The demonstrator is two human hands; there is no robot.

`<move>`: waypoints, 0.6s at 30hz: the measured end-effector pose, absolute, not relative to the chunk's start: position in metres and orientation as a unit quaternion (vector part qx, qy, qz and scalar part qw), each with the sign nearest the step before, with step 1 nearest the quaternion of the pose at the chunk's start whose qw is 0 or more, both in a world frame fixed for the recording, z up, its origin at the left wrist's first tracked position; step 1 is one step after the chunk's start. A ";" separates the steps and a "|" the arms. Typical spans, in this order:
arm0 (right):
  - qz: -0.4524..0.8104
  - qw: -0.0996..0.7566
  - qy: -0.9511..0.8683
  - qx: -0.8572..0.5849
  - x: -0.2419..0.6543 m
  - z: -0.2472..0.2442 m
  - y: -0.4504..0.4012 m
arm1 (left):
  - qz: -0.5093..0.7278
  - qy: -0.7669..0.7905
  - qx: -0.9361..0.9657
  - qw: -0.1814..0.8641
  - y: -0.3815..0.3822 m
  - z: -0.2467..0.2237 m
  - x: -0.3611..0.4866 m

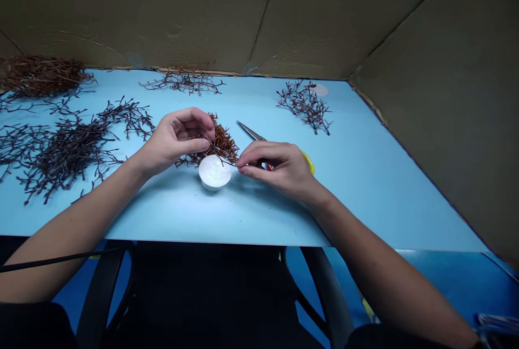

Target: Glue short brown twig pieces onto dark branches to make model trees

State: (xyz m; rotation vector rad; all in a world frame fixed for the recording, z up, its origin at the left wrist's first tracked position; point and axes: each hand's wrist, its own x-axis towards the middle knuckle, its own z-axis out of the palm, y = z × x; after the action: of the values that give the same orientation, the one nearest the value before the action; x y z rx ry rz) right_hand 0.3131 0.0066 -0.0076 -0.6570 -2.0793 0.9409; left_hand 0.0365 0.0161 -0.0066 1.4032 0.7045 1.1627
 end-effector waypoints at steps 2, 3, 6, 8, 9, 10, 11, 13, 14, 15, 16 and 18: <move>0.317 0.385 -0.831 -0.246 0.311 -0.009 0.005 | 0.497 0.297 0.591 0.562 0.016 -0.006 0.037; 0.278 0.391 -0.843 -0.242 0.311 -0.011 0.004 | 0.499 0.295 0.589 0.563 0.016 -0.006 0.037; 0.129 0.400 -0.876 -0.236 0.311 -0.016 0.004 | 0.505 0.294 0.583 0.564 0.016 -0.007 0.037; 0.042 0.393 -0.890 -0.228 0.313 -0.019 0.004 | 0.507 0.293 0.585 0.561 0.017 -0.008 0.038; 0.011 0.388 -0.895 -0.221 0.314 -0.020 0.004 | 0.506 0.292 0.588 0.560 0.017 -0.008 0.038; -0.012 0.382 -0.899 -0.213 0.315 -0.021 0.004 | 0.503 0.290 0.592 0.559 0.017 -0.008 0.038; -0.029 0.376 -0.903 -0.206 0.316 -0.021 0.004 | 0.499 0.288 0.597 0.559 0.017 -0.008 0.038; -0.052 0.361 -0.910 -0.198 0.317 -0.021 0.002 | 0.488 0.289 0.608 0.555 0.016 -0.008 0.038; -0.060 0.354 -0.912 -0.198 0.317 -0.020 0.001 | 0.484 0.291 0.615 0.551 0.016 -0.007 0.038; -0.067 0.347 -0.915 -0.197 0.317 -0.019 0.000 | 0.481 0.292 0.621 0.545 0.016 -0.007 0.039; -0.074 0.338 -0.917 -0.196 0.317 -0.019 -0.002 | 0.479 0.291 0.628 0.540 0.016 -0.006 0.039; -0.091 0.323 -0.923 -0.188 0.316 -0.017 -0.004 | 0.476 0.286 0.637 0.534 0.015 -0.005 0.039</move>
State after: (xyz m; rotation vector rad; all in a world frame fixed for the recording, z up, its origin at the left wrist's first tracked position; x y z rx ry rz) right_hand 0.3157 -0.0035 -0.0169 -0.4932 -2.4236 -0.2381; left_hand 0.0393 0.0154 -0.0053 1.5184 0.6825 1.1344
